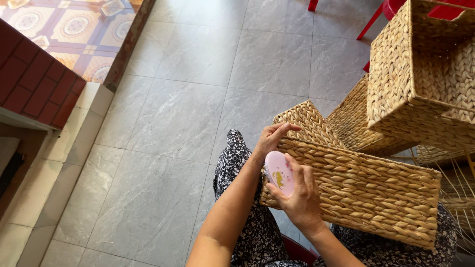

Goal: The person sits with a woven water-hyacinth basket on their lap and brushes its woven surface with a pink handheld brush, working over the sides and lid of the basket. They turn the basket to reach different faces, set it on a stack of finished baskets, and pick up a pair of scissors near the end.

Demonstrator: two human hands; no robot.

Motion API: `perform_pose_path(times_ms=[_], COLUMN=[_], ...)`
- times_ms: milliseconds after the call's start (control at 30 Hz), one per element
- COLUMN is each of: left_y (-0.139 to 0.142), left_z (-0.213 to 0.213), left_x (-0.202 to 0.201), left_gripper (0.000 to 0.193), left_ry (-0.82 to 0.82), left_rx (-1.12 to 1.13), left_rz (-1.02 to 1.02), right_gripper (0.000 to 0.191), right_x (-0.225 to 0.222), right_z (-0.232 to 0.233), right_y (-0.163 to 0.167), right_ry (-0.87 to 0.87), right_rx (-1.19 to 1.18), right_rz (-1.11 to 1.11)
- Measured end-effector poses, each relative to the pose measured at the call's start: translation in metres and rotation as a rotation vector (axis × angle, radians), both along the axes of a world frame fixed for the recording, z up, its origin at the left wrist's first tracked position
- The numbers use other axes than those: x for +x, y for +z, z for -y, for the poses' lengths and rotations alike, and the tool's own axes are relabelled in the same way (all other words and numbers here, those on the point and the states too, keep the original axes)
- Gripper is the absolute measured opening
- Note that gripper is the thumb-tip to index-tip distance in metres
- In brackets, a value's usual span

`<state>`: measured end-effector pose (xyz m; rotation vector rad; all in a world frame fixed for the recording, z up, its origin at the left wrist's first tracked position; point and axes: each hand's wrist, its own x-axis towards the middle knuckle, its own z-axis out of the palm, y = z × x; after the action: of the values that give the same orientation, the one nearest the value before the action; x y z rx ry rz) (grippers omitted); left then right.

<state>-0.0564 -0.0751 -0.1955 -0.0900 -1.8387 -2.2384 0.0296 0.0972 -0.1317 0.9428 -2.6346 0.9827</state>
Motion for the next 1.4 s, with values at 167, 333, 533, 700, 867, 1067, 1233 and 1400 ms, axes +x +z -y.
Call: perform_pose_path(times_ms=[167, 333, 533, 700, 867, 1067, 1233, 1400], left_y=[-0.001, -0.004, -0.01, -0.011, -0.005, -0.006, -0.006, -0.005], left_z=[-0.004, -0.012, -0.016, -0.014, -0.004, -0.006, -0.011, -0.013], left_x=[0.007, 0.009, 0.003, -0.001, 0.001, 0.004, 0.004, 0.004], left_gripper=[0.043, 0.044, 0.046, 0.052, 0.066, 0.063, 0.06, 0.066], left_ry=[-0.017, -0.006, 0.011, -0.029, -0.024, 0.0, 0.032, -0.005], left_rx=[0.033, 0.025, -0.038, 0.073, 0.16, 0.075, -0.024, -0.088], left_rz=[0.073, 0.084, 0.028, -0.008, 0.135, 0.078, 0.085, 0.089], right_gripper=[0.09, 0.091, 0.086, 0.08, 0.091, 0.092, 0.085, 0.086], right_x=[-0.017, -0.029, -0.02, -0.008, -0.013, -0.032, -0.052, -0.057], right_z=[-0.056, -0.145, -0.143, -0.052, 0.007, -0.038, -0.121, -0.151], right_y=[-0.017, -0.022, -0.023, -0.011, 0.003, -0.007, -0.012, -0.02], right_ry=[-0.239, -0.408, -0.455, -0.177, -0.051, -0.192, -0.473, -0.547], right_rx=[0.261, 0.122, -0.027, -0.117, -0.032, 0.075, 0.012, -0.074], right_rz=[0.286, 0.105, 0.105, 0.209, 0.019, 0.135, 0.147, 0.062])
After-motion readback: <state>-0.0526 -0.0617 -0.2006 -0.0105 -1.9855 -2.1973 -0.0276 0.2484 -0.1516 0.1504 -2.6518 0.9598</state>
